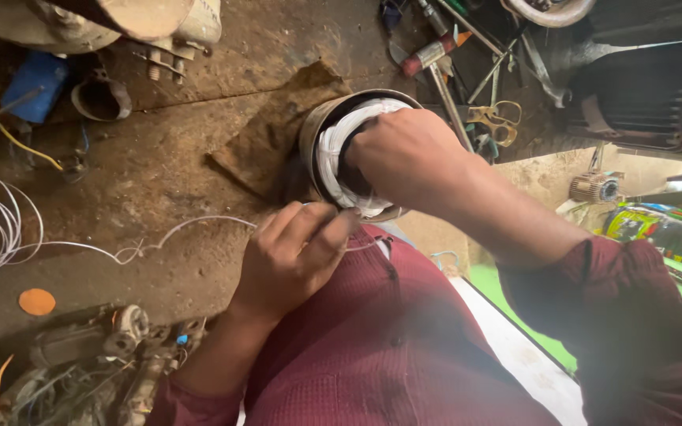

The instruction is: The person fits white insulating liner and wire coil windings into the cylindrical stator housing of an electric motor on a workbench, pressing the windings into place by hand and tucking the liner around them. At the end they use scissors to cut the excess white wire and set the tool down.

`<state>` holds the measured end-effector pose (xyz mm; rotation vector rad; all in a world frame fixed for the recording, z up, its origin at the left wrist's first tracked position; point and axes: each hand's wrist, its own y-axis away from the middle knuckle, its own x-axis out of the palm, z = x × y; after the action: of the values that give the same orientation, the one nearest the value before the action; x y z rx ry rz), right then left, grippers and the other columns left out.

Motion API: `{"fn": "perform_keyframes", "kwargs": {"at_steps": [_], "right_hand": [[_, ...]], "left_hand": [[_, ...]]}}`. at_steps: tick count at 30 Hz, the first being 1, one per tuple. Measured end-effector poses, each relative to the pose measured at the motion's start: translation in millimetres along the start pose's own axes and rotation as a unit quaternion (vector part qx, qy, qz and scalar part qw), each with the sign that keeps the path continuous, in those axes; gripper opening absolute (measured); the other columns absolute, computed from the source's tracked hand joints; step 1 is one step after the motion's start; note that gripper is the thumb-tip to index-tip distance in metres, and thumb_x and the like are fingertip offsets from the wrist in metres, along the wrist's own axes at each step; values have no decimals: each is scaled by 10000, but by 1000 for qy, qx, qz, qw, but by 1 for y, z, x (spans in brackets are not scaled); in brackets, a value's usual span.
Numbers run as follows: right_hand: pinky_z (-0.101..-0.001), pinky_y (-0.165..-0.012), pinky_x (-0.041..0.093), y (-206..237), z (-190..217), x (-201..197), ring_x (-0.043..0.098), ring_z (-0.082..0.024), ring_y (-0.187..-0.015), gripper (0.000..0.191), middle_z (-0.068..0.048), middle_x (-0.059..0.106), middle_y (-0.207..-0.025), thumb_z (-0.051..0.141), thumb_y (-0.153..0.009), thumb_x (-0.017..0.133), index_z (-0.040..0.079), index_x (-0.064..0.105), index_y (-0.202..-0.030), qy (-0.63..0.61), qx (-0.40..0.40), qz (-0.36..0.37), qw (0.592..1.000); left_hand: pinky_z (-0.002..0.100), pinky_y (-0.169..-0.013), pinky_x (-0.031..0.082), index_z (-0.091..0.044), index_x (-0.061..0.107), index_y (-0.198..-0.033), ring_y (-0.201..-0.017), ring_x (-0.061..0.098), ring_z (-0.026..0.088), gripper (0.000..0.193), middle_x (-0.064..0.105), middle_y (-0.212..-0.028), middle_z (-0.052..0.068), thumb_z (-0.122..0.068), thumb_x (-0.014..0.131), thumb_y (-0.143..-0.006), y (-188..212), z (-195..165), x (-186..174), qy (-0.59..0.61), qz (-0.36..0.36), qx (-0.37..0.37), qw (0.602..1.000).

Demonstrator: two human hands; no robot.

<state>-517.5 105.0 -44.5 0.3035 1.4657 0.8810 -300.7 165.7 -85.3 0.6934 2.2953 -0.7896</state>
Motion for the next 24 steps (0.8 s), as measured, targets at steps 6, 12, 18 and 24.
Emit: {"fn": "perform_keyframes", "kwargs": {"at_steps": [6, 12, 18, 24], "right_hand": [[-449, -716, 561, 5, -6, -1, 722, -311, -845, 126, -89, 743, -816, 103, -762, 667, 132, 780, -809, 15, -107, -53, 993], [-453, -675, 559, 9, -2, 2, 719, -326, -795, 129, -105, 729, -775, 125, -771, 681, 138, 770, -863, 12, -75, -72, 995], [-477, -654, 546, 13, -1, 4, 705, -361, -749, 140, -146, 708, -736, 163, -779, 707, 136, 757, -907, -10, -70, -139, 988], [-495, -672, 542, 17, -9, 5, 696, -386, -766, 183, -158, 715, -788, 277, -796, 743, 127, 757, -900, -54, -84, -134, 986]], "left_hand": [[392, -799, 555, -232, 728, -1198, -966, 608, 236, 361, 562, -1259, 51, -115, 755, -858, 1, -7, -8, -14, 3, 4, 1000], [385, -813, 563, -156, 744, -1128, -996, 607, 232, 252, 571, -1280, 59, -156, 774, -878, -3, -16, -9, -39, -7, 12, 999], [380, -811, 567, -53, 721, -1061, -986, 623, 236, 219, 615, -1224, 79, -192, 771, -899, -6, -38, -1, -70, -36, -25, 997], [413, -790, 545, -49, 699, -956, -1007, 628, 263, 268, 636, -1207, 83, -293, 799, -906, -17, -74, 8, -154, -82, -72, 982]]}}
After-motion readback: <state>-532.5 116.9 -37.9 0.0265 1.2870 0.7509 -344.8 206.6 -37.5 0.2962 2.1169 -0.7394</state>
